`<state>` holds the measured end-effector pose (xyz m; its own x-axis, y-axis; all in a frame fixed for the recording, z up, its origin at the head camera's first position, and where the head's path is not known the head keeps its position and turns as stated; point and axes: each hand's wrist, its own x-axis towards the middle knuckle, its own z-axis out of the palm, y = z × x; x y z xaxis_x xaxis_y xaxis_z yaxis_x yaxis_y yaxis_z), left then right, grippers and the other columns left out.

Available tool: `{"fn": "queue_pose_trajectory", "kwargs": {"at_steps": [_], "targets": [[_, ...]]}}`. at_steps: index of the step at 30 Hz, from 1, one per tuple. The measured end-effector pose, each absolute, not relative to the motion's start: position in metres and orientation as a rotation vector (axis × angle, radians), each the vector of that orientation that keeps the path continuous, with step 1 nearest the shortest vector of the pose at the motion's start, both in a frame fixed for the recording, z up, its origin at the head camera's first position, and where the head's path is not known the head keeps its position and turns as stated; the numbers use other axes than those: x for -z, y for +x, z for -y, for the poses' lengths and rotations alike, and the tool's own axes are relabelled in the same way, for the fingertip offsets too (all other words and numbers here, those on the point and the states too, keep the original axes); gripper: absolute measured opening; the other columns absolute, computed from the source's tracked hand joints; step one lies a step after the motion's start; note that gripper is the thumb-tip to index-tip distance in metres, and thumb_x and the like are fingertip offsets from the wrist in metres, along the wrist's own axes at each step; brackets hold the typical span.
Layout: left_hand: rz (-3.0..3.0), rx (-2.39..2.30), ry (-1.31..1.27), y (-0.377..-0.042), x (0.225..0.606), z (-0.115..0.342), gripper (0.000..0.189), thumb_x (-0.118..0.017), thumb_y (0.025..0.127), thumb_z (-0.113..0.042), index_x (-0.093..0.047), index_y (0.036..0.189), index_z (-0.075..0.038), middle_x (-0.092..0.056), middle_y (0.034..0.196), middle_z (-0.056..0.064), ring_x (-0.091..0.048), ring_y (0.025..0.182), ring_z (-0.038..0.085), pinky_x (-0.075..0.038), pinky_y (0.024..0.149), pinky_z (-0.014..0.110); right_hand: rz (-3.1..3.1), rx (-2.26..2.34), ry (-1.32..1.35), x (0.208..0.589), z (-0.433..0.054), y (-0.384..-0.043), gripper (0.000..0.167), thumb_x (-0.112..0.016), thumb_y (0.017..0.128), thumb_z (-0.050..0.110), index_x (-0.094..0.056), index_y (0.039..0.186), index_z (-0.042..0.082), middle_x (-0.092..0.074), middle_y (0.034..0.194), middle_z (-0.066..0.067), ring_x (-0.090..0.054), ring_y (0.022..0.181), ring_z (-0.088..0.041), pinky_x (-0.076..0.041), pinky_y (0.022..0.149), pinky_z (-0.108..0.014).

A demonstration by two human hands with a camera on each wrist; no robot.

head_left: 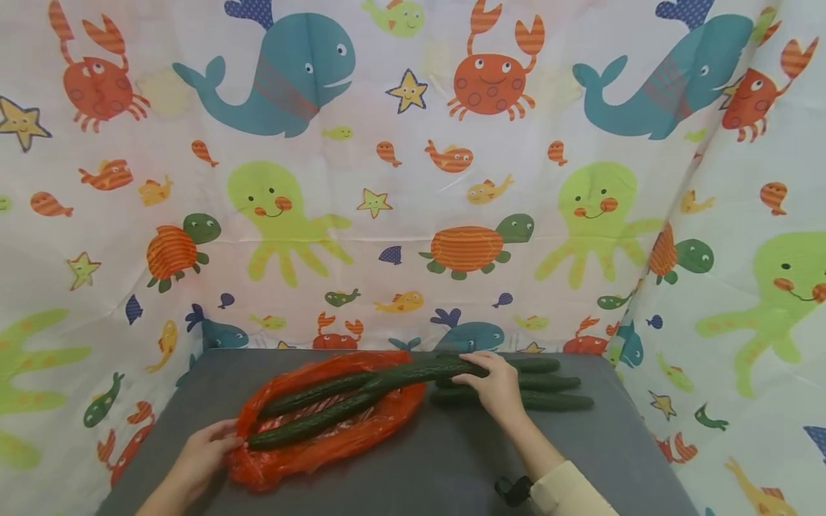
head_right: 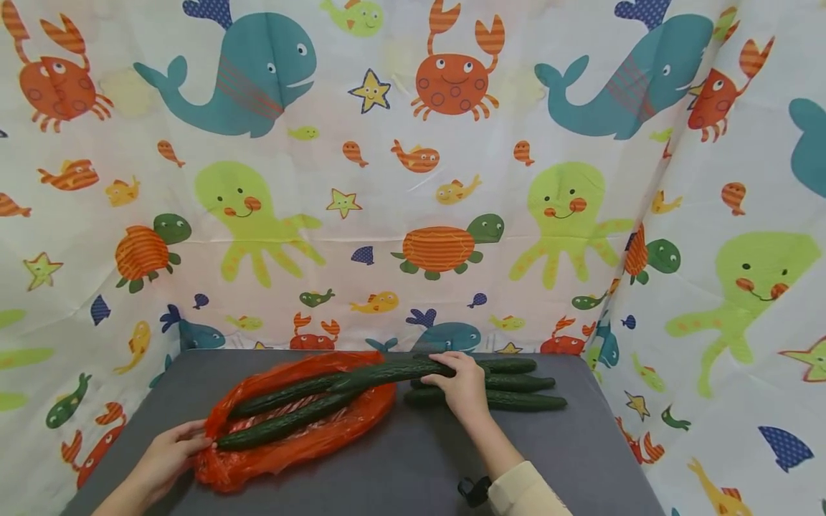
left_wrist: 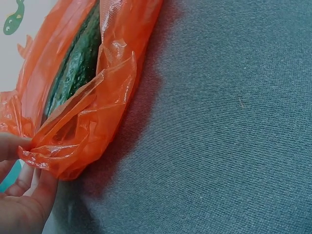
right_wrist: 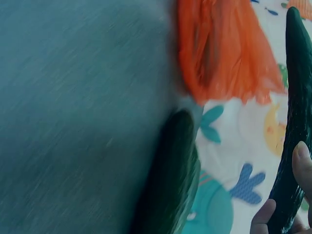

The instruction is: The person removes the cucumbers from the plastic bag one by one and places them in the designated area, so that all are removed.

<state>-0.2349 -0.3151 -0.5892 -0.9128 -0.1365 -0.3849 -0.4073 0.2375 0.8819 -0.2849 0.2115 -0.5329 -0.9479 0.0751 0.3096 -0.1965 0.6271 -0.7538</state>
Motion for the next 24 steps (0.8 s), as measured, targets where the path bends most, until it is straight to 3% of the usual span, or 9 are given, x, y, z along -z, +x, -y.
{"fn": "queue_pose_trajectory", "kwargs": {"at_steps": [11,24], "targets": [[-2.315,-1.74,-0.471,-0.237,0.585,0.319,0.053,-0.062,0.097,-0.007,-0.044,0.144,0.011,-0.064,0.128,0.025,-0.067,0.098,0.016,-0.059,0.08,0.036,2.66,-1.067,-0.023,0.551,-0.291,-0.265,0.048,-0.087,0.078,0.032,-0.075,0.122,0.019,-0.067,0.13,-0.011,-0.061,0.121,-0.037,-0.054,0.09,-0.053],[-2.283,-1.766,-0.501,-0.235,0.588,0.32,0.055,-0.063,0.097,-0.007,-0.042,0.145,0.012,-0.064,0.127,0.025,-0.067,0.096,0.014,-0.059,0.08,0.037,2.82,-0.92,-0.053,0.583,-0.336,-0.253,0.05,-0.086,0.077,0.035,-0.075,0.121,0.015,-0.068,0.128,-0.018,-0.06,0.12,-0.045,-0.049,0.093,-0.062]]}}
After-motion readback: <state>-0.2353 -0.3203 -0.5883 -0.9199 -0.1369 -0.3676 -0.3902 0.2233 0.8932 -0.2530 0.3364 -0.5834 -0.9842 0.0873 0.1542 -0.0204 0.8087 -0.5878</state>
